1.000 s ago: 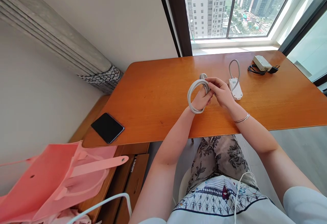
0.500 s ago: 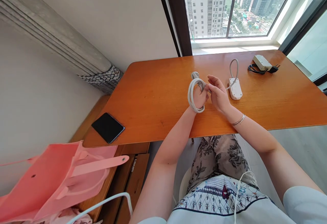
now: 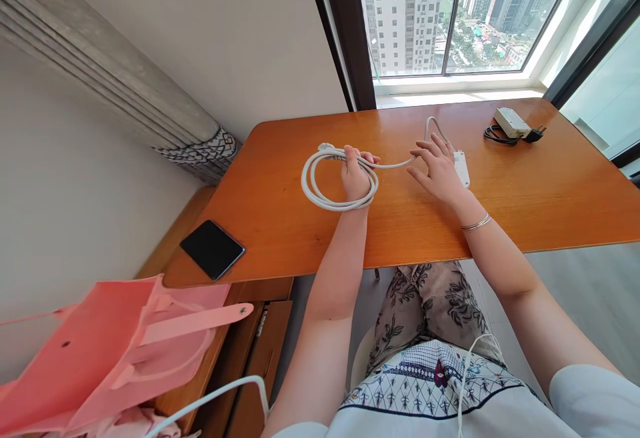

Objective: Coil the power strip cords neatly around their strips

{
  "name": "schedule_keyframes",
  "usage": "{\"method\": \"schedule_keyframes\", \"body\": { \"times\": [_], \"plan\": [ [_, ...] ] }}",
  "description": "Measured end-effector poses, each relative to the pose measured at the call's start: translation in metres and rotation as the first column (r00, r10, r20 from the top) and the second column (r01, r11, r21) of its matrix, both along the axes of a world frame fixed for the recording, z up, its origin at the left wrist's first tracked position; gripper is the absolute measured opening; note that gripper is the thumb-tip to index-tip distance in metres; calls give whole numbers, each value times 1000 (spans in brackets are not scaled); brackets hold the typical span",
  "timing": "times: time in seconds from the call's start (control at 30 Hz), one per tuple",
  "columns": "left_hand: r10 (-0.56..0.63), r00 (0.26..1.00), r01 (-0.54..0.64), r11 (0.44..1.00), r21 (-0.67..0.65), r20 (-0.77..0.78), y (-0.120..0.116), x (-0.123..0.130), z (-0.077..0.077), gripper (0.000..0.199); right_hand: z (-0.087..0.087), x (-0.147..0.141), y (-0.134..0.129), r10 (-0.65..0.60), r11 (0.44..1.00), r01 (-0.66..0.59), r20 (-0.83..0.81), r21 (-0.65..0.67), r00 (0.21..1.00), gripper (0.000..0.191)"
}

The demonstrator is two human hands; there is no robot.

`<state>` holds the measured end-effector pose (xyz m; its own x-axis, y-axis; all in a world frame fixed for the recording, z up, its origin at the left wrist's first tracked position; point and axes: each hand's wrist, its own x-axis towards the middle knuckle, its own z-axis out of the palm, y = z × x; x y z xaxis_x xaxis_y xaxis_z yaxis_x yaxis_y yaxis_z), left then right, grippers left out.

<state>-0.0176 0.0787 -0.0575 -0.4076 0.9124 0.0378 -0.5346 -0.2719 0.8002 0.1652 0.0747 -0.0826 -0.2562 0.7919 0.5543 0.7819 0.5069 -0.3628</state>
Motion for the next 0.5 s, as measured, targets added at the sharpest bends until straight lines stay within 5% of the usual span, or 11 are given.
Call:
{"method": "schedule_keyframes", "body": {
  "times": [0.27, 0.5],
  "plan": [
    [-36, 993, 40, 999, -32, 116, -8, -6, 15, 53, -1, -1, 1, 39, 999, -39, 103, -2, 994, 34],
    [74, 983, -65, 996, -54, 168, -4, -20, 17, 53, 3, -4, -1, 141, 990, -142, 97, 4, 985, 19]
  ]
}}
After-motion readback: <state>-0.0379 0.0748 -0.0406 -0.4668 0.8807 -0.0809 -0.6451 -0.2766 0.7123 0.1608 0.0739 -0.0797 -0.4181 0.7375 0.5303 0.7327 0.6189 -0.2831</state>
